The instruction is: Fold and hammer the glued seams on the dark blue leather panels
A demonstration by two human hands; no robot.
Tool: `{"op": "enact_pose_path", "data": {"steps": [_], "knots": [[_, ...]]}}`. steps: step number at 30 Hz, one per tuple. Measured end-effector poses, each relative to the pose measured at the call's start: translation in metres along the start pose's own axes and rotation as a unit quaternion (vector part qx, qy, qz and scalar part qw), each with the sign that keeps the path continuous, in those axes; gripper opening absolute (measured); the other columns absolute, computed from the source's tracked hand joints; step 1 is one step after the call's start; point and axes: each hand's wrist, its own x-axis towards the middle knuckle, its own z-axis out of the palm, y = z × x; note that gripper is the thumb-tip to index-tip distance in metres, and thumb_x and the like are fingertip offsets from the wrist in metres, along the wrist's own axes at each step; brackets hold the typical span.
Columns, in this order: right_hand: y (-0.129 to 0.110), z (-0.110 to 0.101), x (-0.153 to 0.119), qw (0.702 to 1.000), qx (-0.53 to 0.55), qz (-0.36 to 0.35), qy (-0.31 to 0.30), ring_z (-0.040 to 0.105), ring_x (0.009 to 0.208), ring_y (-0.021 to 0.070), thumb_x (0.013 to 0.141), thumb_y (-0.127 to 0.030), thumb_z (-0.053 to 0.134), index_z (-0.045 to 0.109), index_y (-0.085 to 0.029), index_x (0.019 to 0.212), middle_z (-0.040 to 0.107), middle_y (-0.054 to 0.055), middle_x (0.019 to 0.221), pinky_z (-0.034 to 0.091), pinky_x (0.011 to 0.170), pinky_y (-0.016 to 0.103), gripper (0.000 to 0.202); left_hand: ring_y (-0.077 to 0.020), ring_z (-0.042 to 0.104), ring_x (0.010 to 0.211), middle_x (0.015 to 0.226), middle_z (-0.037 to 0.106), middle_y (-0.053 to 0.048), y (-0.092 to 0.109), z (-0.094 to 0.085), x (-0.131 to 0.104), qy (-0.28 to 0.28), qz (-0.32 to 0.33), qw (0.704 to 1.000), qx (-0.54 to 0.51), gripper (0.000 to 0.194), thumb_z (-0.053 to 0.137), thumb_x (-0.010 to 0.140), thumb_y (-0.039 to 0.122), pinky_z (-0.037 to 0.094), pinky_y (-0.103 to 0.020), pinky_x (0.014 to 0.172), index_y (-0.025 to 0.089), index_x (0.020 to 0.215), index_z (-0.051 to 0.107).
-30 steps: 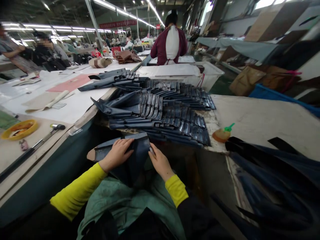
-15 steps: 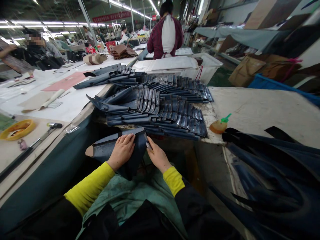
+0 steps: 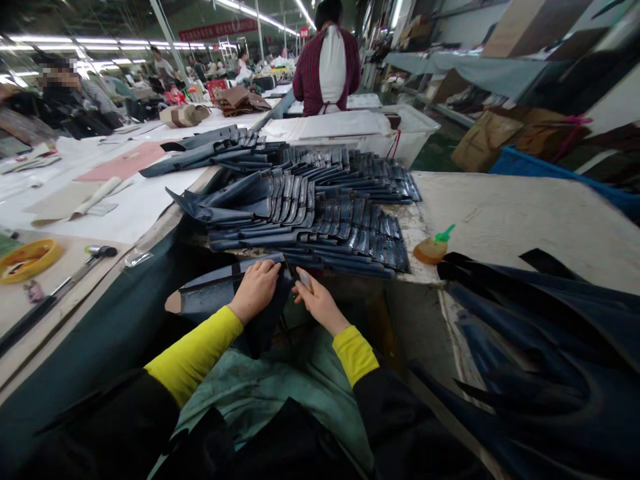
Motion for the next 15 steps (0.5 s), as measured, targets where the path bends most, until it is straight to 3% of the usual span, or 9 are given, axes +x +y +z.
{"op": "enact_pose_path", "data": {"steps": [2, 6, 10, 15], "knots": [[-0.012, -0.007, 0.002, 0.987, 0.157, 0.044, 0.015, 0.049, 0.053, 0.0091, 0.084, -0.047, 0.053, 0.044, -0.022, 0.128, 0.056, -0.001, 0.071, 0.038, 0.044, 0.018, 0.051, -0.0222, 0.046, 0.099, 0.112, 0.054, -0.008, 0.002, 0.003, 0.003, -0.001, 0.006, 1.000, 0.001, 0.033, 0.036, 0.092, 0.022, 0.039, -0.035, 0.083, 0.016, 0.122, 0.048], [-0.029, -0.020, 0.005, 0.911, 0.395, 0.105, -0.046, 0.031, 0.040, 0.0055, 0.090, -0.055, 0.037, 0.052, -0.018, 0.114, 0.040, -0.006, 0.057, 0.028, 0.037, 0.015, 0.047, -0.0232, 0.047, 0.099, 0.113, 0.054, -0.009, 0.005, 0.004, 0.006, 0.004, 0.003, 1.000, 0.011, 0.035, 0.034, 0.093, 0.026, 0.039, -0.036, 0.080, 0.018, 0.124, 0.048], [-0.034, -0.025, 0.008, 0.876, 0.457, 0.145, -0.052, 0.030, 0.041, 0.0054, 0.094, -0.052, 0.026, 0.054, -0.012, 0.106, 0.040, -0.004, 0.059, 0.028, 0.035, 0.014, 0.051, -0.0231, 0.047, 0.099, 0.112, 0.055, -0.009, 0.005, 0.004, 0.006, -0.001, 0.003, 1.000, 0.010, 0.036, 0.033, 0.094, 0.029, 0.038, -0.037, 0.079, 0.019, 0.124, 0.047], [-0.032, -0.022, 0.011, 0.885, 0.439, 0.154, -0.032, 0.036, 0.046, 0.0051, 0.094, -0.040, 0.036, 0.056, -0.011, 0.104, 0.044, -0.002, 0.065, 0.032, 0.037, 0.013, 0.036, -0.0229, 0.046, 0.100, 0.112, 0.055, -0.008, 0.005, 0.005, 0.004, 0.008, -0.003, 1.000, 0.004, 0.036, 0.033, 0.094, 0.029, 0.038, -0.037, 0.079, 0.020, 0.125, 0.047]]}}
